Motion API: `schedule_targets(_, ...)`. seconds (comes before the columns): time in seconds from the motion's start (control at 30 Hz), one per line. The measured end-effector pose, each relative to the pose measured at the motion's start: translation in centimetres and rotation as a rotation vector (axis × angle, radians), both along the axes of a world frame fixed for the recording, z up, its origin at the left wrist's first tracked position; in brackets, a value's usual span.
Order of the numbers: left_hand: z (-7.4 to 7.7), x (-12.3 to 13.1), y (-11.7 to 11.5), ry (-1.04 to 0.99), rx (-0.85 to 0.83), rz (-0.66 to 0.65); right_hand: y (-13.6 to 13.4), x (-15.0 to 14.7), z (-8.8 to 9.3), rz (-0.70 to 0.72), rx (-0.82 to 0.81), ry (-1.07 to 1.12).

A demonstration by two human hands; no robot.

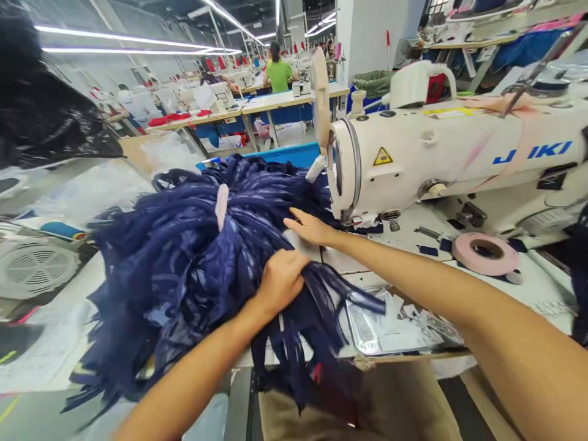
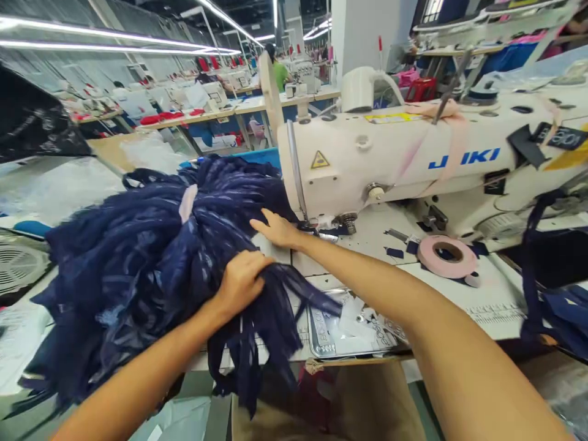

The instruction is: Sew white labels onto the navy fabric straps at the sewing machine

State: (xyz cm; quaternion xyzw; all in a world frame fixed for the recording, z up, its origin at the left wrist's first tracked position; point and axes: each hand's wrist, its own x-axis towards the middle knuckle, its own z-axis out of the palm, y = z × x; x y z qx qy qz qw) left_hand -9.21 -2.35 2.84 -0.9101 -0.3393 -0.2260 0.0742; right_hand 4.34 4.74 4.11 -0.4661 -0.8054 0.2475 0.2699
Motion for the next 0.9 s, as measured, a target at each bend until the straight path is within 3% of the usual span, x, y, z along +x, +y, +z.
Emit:
schedule_targets(0.07, -0.5, -0.4, 1.6, -0.004, 0.022, -0.029, -1.7, 1.7, 0.0, 0.024, -0.025, 0.009)
schedule_targets(0.13, -0.8, -1.1, 1.6, -0.039, 0.013, -0.065, -4.5, 4.1, 0.1, 0.052, -0.023, 0.019)
schedule_targets(0.27, -0.5, -1.9, -0.8, -0.1, -0.099, -0.105, -9.9, 9.6, 0.1, 0.044, 0.164, -0.027)
schedule_targets(0.37, 0.2, -1.0, -2.2, -0.046, -0.092, -0.052, -12.3, 12.3, -0.4, 0.082, 0.164, -0.149)
schedule_targets(0.47, 1.0, 0.5, -2.7, 0.122, 0.008, 0.033, -13.9, 12.4, -1.3, 0.188, 0.187, -0.32)
schedule_targets(0.6, 2.0, 2.3, -2.9, 0.368, 0.089, 0.111, -15.2, 10.7, -1.8, 0.173, 0.265, -0.603)
schedule_targets(0.73, 2.2, 3.6, -3.0, 0.498, 0.18, -0.004, -15.6, 9.7, -1.7, 0.172, 0.21, -0.713)
schedule_targets(0.9, 1.7, 5.1, -2.7, 0.575, 0.121, -0.141, -15.6, 9.9, -1.7, 0.194, 0.202, -0.648)
